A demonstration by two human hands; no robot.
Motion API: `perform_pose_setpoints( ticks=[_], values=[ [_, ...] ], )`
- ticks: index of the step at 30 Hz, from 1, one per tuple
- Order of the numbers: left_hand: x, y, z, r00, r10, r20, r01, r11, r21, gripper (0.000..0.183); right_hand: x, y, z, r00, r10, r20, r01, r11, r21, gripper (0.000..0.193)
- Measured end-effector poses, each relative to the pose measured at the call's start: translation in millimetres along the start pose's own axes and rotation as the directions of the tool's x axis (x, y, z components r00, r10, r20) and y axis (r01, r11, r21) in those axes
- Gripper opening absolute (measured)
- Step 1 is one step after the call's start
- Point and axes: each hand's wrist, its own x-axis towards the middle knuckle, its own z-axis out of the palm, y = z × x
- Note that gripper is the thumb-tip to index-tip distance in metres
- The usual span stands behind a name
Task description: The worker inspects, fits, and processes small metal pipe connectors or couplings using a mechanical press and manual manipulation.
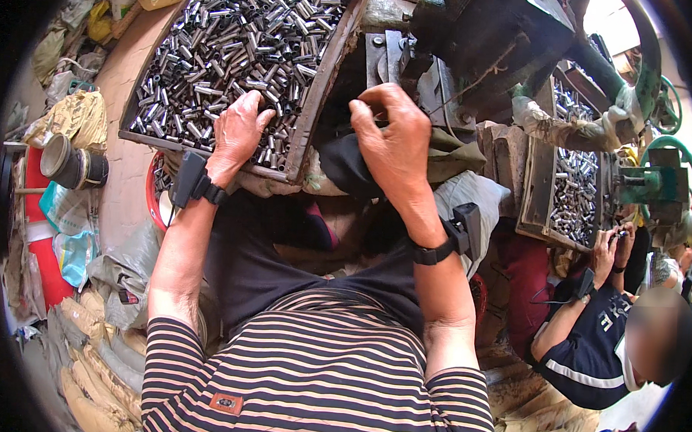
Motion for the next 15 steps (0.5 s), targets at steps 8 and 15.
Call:
perform_pose_setpoints(
  ticks=[8,15],
  values=[
    [-8,-3,-13,0.997,-0.002,-0.077,-0.009,0.990,-0.141,0.018,4,26,54,0.982,-0.085,0.171,0.095,0.994,-0.054,0.011],
    [-32,-4,-30,0.983,-0.135,0.125,0.183,0.636,-0.750,0.017,-7,25,77,0.967,-0.072,0.245,0.075,0.997,-0.005,0.013]
  ],
)
